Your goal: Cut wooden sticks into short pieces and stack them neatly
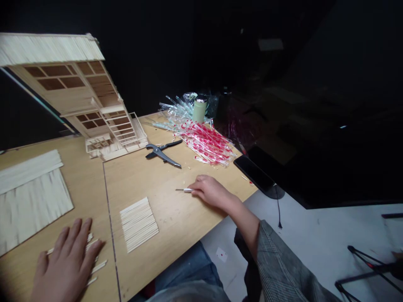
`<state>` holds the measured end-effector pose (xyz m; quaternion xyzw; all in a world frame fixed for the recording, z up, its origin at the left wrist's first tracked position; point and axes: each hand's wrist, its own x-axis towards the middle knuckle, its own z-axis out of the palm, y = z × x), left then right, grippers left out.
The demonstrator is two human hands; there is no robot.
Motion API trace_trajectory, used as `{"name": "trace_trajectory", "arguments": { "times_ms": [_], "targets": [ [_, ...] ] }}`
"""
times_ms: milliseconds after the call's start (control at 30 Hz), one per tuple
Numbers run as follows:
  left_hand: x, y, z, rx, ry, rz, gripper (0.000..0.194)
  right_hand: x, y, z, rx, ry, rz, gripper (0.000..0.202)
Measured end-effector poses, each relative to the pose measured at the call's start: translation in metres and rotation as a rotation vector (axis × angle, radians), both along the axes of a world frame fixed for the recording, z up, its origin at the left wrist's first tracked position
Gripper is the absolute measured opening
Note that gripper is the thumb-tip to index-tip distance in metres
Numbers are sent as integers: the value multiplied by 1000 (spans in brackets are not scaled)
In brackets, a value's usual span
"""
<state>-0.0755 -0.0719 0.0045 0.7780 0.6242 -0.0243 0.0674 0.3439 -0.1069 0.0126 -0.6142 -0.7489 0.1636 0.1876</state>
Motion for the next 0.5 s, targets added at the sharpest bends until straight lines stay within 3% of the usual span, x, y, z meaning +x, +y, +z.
{"name": "trace_trajectory", "arguments": {
  "times_ms": [67,167,233,367,500],
  "targets": [
    [-1,0,-1,4,1,-4,66,5,1,-5,13,-73,-78,19],
    [-3,1,-2,3,5,-13,67,21,10,-7,66,-230,-363,18],
    [-3,1,-2,0,8,-18,67,25,15,-4,96,-242,-431,17],
    [-2,0,-1,1,18,-12,68,2,28,4,111,-98,-268,17],
    [0,-3,-2,48,9,-13,66,-33,45,6,54,-117,-147,11]
  ]
}}
